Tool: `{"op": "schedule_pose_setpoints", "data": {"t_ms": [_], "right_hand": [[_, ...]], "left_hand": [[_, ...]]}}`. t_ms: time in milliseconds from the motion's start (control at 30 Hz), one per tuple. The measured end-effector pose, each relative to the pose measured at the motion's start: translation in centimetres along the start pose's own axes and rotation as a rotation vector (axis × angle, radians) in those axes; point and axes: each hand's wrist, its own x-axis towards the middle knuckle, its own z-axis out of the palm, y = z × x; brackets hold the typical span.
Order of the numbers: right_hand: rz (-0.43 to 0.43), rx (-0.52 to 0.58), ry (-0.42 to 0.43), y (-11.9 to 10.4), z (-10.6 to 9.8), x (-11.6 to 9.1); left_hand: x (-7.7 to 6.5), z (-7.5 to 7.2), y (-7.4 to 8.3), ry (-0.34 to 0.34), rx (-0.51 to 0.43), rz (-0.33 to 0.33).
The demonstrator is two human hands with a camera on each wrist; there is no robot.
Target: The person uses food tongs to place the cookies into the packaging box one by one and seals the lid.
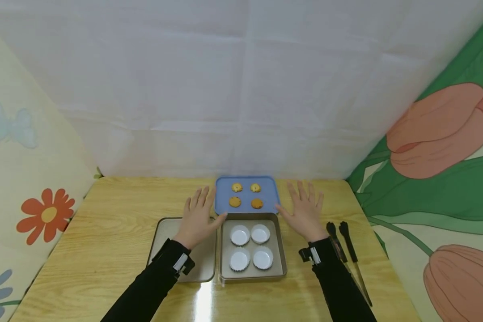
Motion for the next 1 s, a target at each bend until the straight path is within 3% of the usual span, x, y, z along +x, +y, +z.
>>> {"op": "schedule_pose_setpoints", "data": {"t_ms": [333, 633, 833, 1000], "right_hand": [[0.132, -0.038, 0.036, 4.6, -0.1, -4.6], [0.272, 0.013, 0.076, 8.2, 0.8, -8.9], [0.425, 0.021, 0.020, 10.1, 1.6, -11.6], [0.538, 0.041, -0.032, 11.0, 2.1, -12.8]], "left_hand": [[-4.1, 2.0, 2.6, 0.019, -0.168, -0.004], [-6.6, 4.1, 2.8, -0.011, -0.226, -0.108], [-7.5, 5.5, 2.8, -0.018, -0.216, -0.175], [-7.6, 6.1, 3.1, -0.082, -0.205, -0.262]]}}
